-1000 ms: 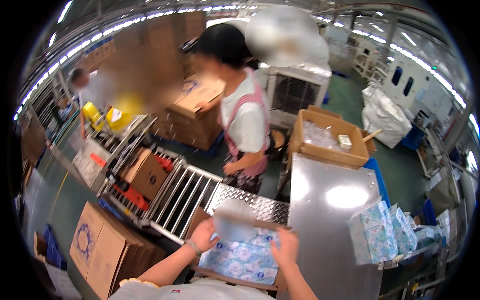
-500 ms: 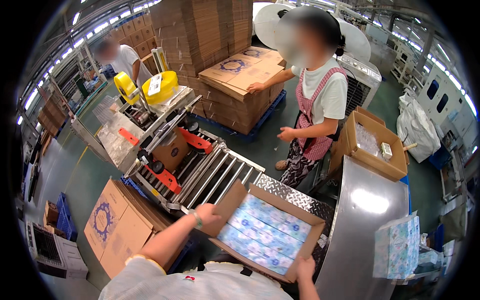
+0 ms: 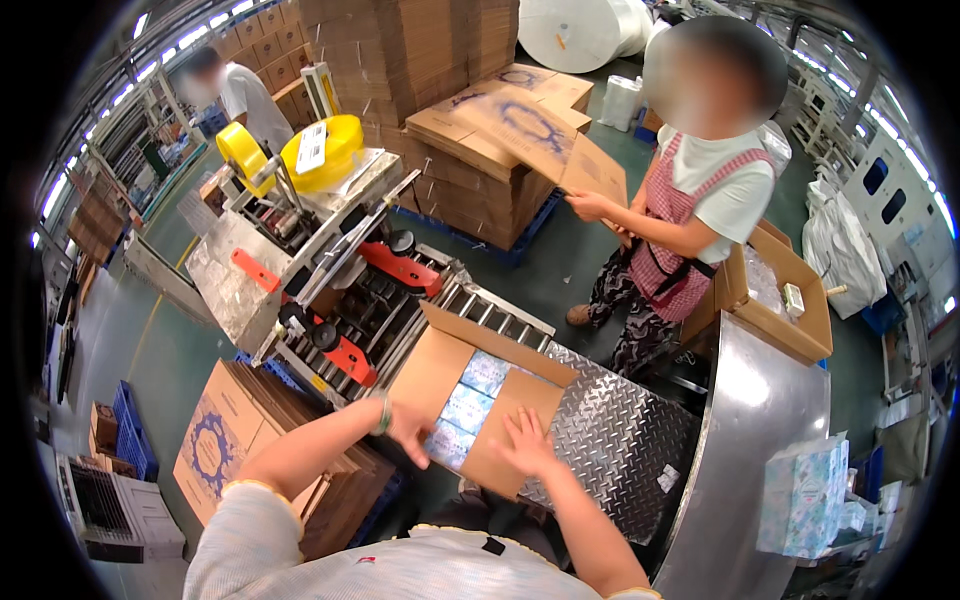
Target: The person picks up tissue bundles from a metal table, packs them into cardboard boxes, closes the box flaps, and pushes the boxes through a taping machine on a conveyor line.
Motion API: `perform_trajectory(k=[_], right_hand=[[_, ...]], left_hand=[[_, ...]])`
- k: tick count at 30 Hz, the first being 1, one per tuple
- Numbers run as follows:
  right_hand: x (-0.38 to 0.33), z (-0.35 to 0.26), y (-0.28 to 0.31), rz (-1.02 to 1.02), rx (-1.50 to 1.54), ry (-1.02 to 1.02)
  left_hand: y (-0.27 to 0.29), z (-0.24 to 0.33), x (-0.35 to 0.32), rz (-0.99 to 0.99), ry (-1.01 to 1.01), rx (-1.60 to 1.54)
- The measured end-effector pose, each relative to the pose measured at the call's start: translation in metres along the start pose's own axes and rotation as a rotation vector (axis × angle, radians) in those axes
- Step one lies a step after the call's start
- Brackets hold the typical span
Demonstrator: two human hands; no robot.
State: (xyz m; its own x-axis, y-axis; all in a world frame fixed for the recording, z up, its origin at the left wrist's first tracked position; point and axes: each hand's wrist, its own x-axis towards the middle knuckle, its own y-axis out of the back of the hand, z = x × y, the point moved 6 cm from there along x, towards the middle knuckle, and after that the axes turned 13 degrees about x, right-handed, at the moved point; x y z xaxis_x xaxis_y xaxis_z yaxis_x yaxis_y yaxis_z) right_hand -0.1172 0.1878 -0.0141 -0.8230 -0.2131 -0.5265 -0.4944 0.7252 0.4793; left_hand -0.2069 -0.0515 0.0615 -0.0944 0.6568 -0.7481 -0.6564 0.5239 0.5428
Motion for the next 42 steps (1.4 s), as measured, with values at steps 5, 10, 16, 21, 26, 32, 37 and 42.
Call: perform_trajectory(k=[5, 10, 16, 21, 26, 32, 37, 42], right_hand=[[-0.032, -0.012, 0.026, 0.367, -0.091, -0.029], [-0.028, 0.079, -0.045, 0.459, 1.063, -0.231], [-0.042, 0.055, -0.056, 0.143, 1.248, -0.389], [-0.03, 0.06, -0.065, -0.068, 1.486, -0.424], [-0.004, 0.025, -0.065, -0.072, 1.623, -0.355], [0.088, -0.034, -0.035, 0.061, 1.714, -0.141], [0.186, -0.073, -0.029, 0.688, 1.471, -0.028], [0.244, -0.121, -0.026, 0.875, 1.057, 0.126]], left_hand=[[0.047, -0.008, 0.015, 0.75, 0.573, 0.357], [0.143, 0.049, -0.003, 1.313, 0.42, 0.338], [0.016, 0.032, 0.015, 0.914, 0.555, 0.077], [-0.047, 0.032, 0.037, 1.064, 0.61, 0.117], [-0.01, -0.015, 0.042, 1.046, 0.49, 0.164], [0.028, -0.103, 0.026, 1.029, 0.561, 0.217], [0.028, -0.182, -0.002, 1.1, 0.636, 0.182], [0.042, -0.251, -0.037, 1.181, 0.62, 0.185]])
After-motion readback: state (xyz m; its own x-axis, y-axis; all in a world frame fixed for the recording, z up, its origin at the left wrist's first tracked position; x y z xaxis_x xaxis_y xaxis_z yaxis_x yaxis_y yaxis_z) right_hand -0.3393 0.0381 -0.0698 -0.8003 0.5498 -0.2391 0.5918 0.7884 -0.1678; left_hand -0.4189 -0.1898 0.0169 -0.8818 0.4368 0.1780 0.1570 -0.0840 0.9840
